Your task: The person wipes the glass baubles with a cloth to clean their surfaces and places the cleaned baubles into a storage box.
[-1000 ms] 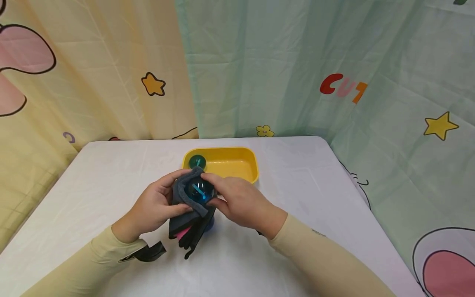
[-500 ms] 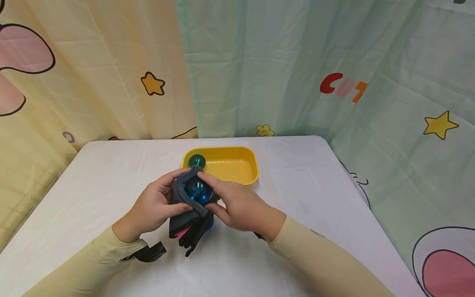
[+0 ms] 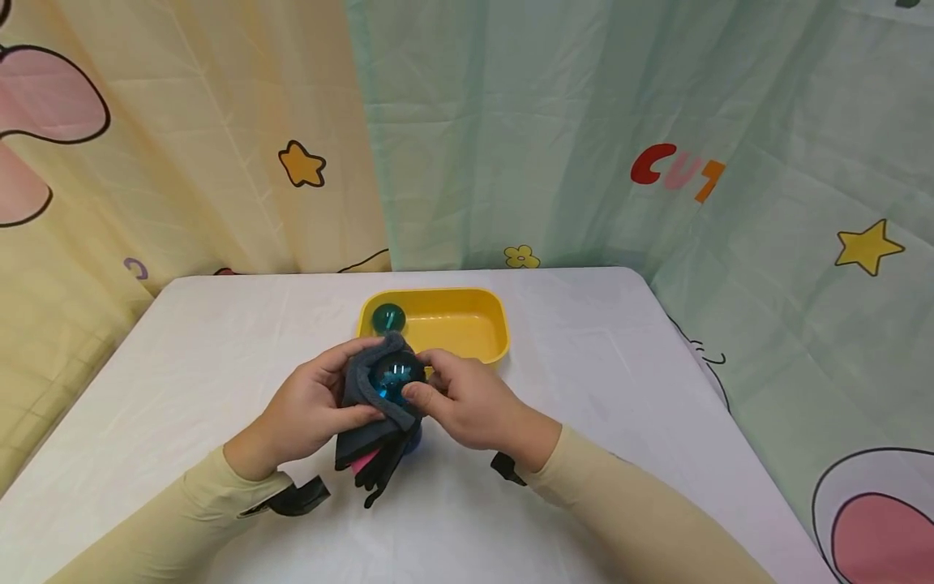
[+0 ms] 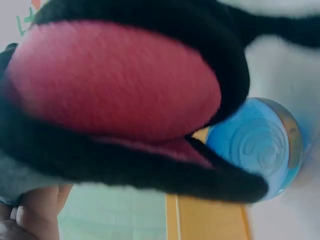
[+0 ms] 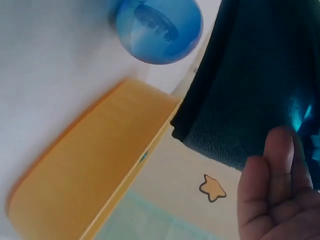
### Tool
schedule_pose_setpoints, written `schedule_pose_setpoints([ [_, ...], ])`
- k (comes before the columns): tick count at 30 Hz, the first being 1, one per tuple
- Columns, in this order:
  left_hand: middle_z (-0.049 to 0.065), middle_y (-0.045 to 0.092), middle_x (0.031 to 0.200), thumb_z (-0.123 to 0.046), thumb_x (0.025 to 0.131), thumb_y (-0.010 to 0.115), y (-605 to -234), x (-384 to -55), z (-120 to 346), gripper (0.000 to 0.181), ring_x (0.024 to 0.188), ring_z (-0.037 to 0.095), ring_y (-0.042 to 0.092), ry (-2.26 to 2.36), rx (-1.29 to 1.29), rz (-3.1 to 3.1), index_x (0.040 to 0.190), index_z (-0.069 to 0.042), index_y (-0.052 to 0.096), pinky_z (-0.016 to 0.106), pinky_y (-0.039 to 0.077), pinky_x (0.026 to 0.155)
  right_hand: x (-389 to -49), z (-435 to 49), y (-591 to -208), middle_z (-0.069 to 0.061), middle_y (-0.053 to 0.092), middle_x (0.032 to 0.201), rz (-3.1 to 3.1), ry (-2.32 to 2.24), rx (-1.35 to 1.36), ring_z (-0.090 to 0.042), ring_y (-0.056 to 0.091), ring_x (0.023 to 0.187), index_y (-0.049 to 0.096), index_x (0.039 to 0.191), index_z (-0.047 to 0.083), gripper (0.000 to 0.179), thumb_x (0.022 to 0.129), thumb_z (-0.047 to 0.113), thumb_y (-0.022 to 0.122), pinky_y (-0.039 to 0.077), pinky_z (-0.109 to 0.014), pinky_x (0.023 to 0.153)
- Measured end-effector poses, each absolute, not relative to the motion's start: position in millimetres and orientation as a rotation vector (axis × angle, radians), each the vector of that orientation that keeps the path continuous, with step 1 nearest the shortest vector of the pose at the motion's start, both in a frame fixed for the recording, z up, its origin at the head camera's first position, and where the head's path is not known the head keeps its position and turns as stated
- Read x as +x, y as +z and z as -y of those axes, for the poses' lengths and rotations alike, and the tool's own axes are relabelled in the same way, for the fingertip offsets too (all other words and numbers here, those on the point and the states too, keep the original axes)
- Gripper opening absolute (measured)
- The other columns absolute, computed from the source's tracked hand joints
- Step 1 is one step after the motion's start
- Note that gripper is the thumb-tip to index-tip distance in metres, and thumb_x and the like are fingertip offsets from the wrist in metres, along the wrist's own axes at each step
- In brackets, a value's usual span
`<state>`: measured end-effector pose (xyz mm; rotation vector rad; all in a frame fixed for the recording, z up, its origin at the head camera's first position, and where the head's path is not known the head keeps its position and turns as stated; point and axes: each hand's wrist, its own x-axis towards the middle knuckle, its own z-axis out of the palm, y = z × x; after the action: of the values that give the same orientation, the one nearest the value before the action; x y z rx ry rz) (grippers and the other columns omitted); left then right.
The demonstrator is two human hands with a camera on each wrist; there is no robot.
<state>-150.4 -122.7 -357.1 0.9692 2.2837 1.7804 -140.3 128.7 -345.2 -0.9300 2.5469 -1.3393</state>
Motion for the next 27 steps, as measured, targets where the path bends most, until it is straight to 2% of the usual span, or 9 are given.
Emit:
schedule_pose_setpoints([
  [6,0.019,0.067,0.135,0.002,0.085,0.085,-356.9,-152.1,125.4,0.077,0.107,0.020,0.071,1.794,0.956,-2.315,0.153,-0.008,0.049,0.024,0.060,0.094,-139.2,-130.0,-342.6,-0.007,0.070,0.132,-2.741,-1.079,-1.158,-0.014,0.070,0.102,0.029,0.163,0.009,0.073,0.103,0.017,0.070,0.062,-0.030,0.092],
  [7,0.019,0.067,0.135,0.002,0.085,0.085,-356.5,-152.4,125.9,0.077,0.107,0.019,0.071,1.801,0.952,-2.310,0.153,-0.008,0.049,0.024,0.060,0.094,-139.6,-130.4,-341.1,-0.007,0.070,0.134,-2.786,-1.009,-1.208,-0.015,0.072,0.104,0.029,0.163,0.009,0.076,0.101,0.016,0.072,0.062,-0.031,0.094],
  [10,0.021,0.067,0.136,0.002,0.086,0.084,-355.6,-152.7,126.8,0.077,0.108,0.018,0.071,1.817,0.941,-2.280,0.154,-0.008,0.048,0.024,0.060,0.095,-141.1,-132.2,-337.7,-0.008,0.071,0.133,-2.919,-0.822,-1.327,-0.019,0.074,0.107,0.039,0.159,0.010,0.073,0.096,0.014,0.077,0.062,-0.034,0.096],
  [13,0.021,0.066,0.137,0.002,0.087,0.084,-355.3,-151.9,126.2,0.077,0.108,0.019,0.071,1.804,0.952,-2.264,0.154,-0.007,0.047,0.024,0.060,0.094,-141.8,-133.9,-336.6,-0.007,0.076,0.123,-2.972,-0.777,-1.351,-0.019,0.075,0.102,0.046,0.154,0.008,0.069,0.094,0.016,0.080,0.062,-0.034,0.093],
  [16,0.021,0.064,0.139,0.002,0.087,0.083,-355.5,-151.0,124.3,0.077,0.110,0.022,0.071,1.797,0.967,-2.258,0.154,-0.008,0.047,0.025,0.060,0.094,-141.6,-134.1,-337.8,-0.003,0.077,0.110,-2.855,-0.946,-1.203,-0.014,0.072,0.091,0.045,0.152,0.006,0.066,0.097,0.020,0.077,0.062,-0.028,0.082],
  [20,0.021,0.062,0.141,0.001,0.087,0.083,-356.6,-150.5,122.6,0.075,0.111,0.024,0.071,1.783,0.975,-2.265,0.153,-0.009,0.048,0.026,0.060,0.095,-141.0,-132.6,-341.9,-0.003,0.078,0.102,-2.599,-1.256,-0.956,-0.008,0.071,0.088,0.049,0.147,0.003,0.048,0.106,0.021,0.065,0.062,-0.024,0.079],
  [23,0.020,0.063,0.140,0.000,0.087,0.084,-358.2,-150.9,122.9,0.075,0.110,0.023,0.071,1.768,0.973,-2.288,0.152,-0.009,0.048,0.025,0.060,0.095,-140.7,-131.1,-345.1,-0.005,0.077,0.113,-2.564,-1.311,-0.964,-0.009,0.072,0.095,0.049,0.148,0.002,0.046,0.109,0.022,0.060,0.063,-0.028,0.088],
  [27,0.019,0.066,0.138,0.000,0.086,0.084,-358.6,-152.7,124.7,0.077,0.109,0.018,0.071,1.772,0.974,-2.312,0.153,-0.008,0.047,0.024,0.060,0.094,-140.1,-131.0,-344.4,-0.006,0.070,0.132,-2.690,-1.165,-1.132,-0.013,0.070,0.104,0.032,0.162,0.006,0.068,0.105,0.020,0.067,0.061,-0.031,0.095],
])
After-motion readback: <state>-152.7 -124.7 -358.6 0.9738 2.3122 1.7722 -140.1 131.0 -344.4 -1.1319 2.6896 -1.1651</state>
